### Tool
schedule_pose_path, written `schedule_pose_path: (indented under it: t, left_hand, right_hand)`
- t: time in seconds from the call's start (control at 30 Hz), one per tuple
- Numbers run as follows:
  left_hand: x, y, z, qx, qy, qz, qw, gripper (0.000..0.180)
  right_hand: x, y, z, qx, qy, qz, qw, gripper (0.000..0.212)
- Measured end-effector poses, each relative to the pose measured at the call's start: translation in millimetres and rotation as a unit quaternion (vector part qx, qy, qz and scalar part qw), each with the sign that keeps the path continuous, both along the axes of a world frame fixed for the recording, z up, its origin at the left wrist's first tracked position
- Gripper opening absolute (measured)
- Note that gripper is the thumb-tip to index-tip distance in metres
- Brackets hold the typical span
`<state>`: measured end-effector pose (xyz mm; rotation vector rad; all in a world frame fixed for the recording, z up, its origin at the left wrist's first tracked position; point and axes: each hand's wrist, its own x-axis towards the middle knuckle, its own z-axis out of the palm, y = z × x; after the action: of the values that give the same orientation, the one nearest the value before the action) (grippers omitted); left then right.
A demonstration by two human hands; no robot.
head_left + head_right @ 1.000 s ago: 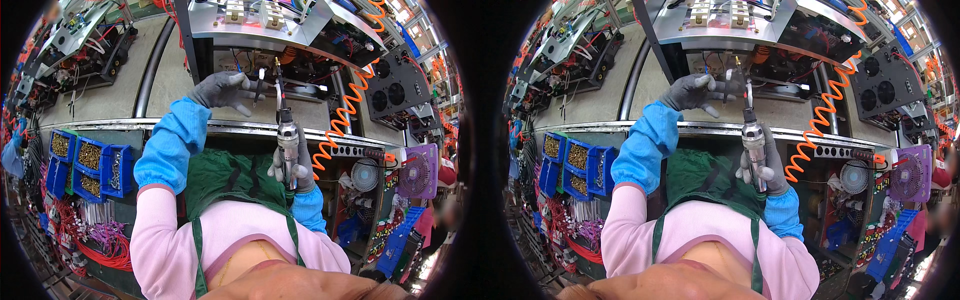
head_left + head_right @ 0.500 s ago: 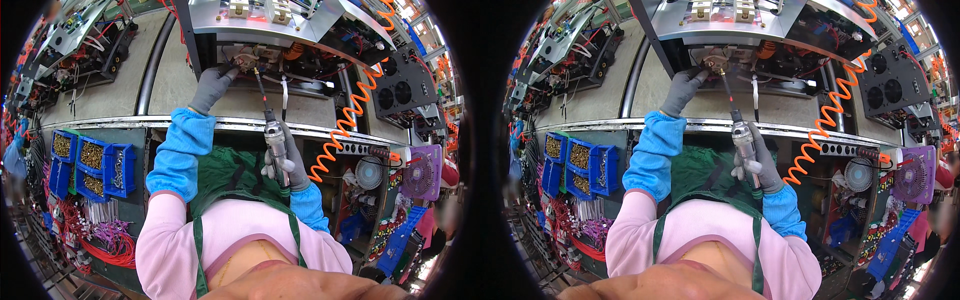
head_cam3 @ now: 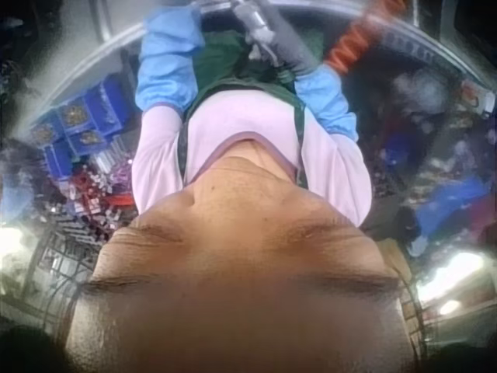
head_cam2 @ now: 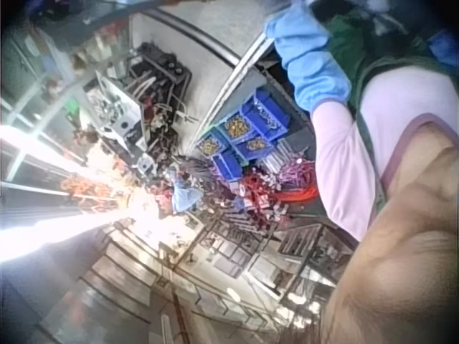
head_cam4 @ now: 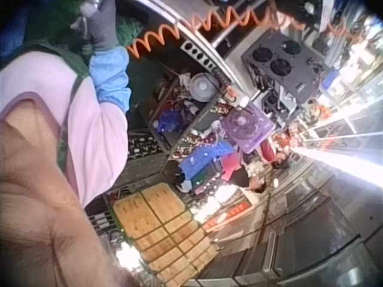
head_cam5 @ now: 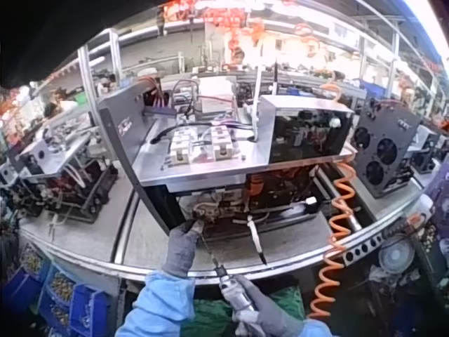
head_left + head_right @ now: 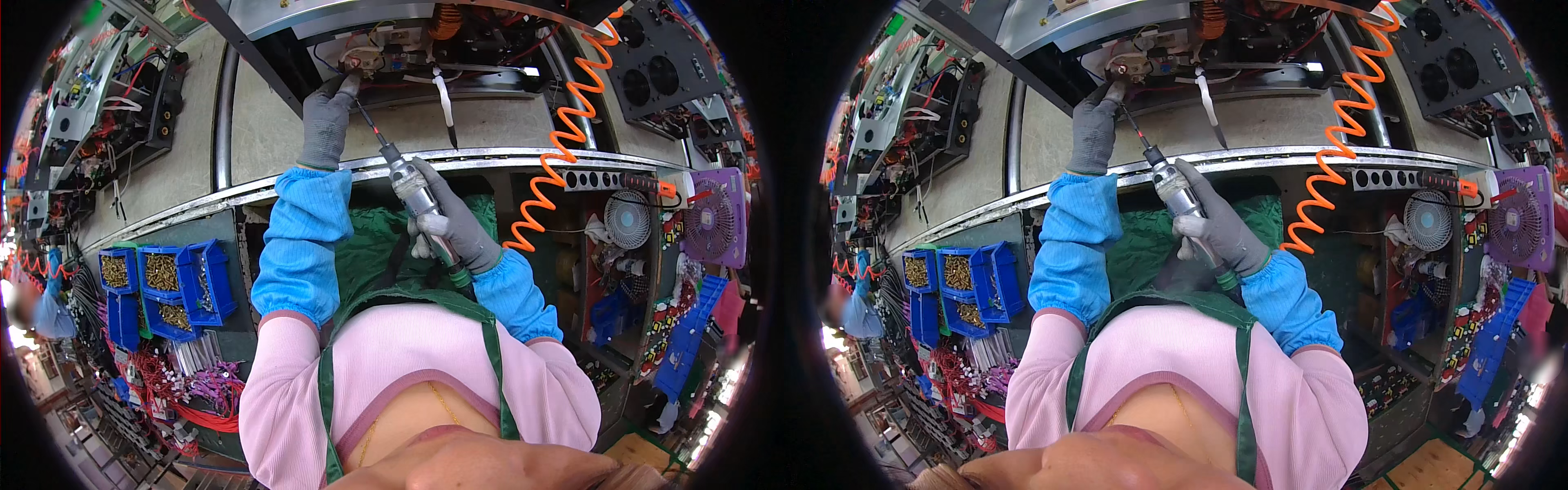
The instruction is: Manually assemble and wire components inside an electronic enclosure on a production line.
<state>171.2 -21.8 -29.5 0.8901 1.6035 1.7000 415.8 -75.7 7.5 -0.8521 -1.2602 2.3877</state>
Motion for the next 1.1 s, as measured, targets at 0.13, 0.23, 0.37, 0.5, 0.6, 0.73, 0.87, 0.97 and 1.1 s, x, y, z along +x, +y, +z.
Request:
schedule_pose_path:
  t: [0.13,0.23,0.37,0.5,0.6,0.73,0.87,0.97,1.1]
  left_hand:
    - [7.2,-2.1,-4.5,0.012,0.021,0.003,1.0,0.033]
    - [6.9,-3.5,-6.9,0.045,0.034,-0.007,0.998,0.034]
    - [6.5,-8.3,1.2,0.019,0.079,-0.024,0.996,0.033]
    - [-8.4,-8.3,-4.5,-0.049,0.017,-0.065,0.996,0.023]
    - [-20.3,-9.8,-22.7,0.038,0.141,-0.086,0.986,0.023]
    - [-31.7,-3.8,-38.2,0.058,-0.212,-0.086,0.972,0.024]
    - [-15.7,-2.0,-11.6,0.055,-0.111,-0.067,0.99,0.036]
    - [-17.4,-5.4,-10.0,0.081,-0.172,-0.078,0.979,0.048]
    - [-18.9,-1.0,-3.6,0.063,-0.216,-0.116,0.968,0.051]
  right_hand:
    - [-3.5,0.5,-2.1,-0.013,-0.01,-0.011,1.0,0.085]
    - [-8.0,-0.9,0.5,-0.027,0.019,-0.027,0.999,0.085]
    - [-12.8,0.2,2.8,-0.017,0.016,-0.032,0.999,0.084]
    - [-12.9,0.5,4.9,-0.006,0.011,-0.039,0.999,0.082]
    - [-13.1,1.1,6.0,-0.011,0.006,-0.034,0.999,0.082]
    - [-13.0,1.6,8.0,-0.001,-0.004,-0.028,1.0,0.083]
    - [-12.0,4.6,3.8,0.012,-0.008,-0.034,0.999,0.082]
    - [-12.1,5.2,0.5,0.011,-0.002,-0.022,1.0,0.083]
    - [-13.1,6.1,-2.0,0.024,-0.011,-0.024,0.999,0.083]
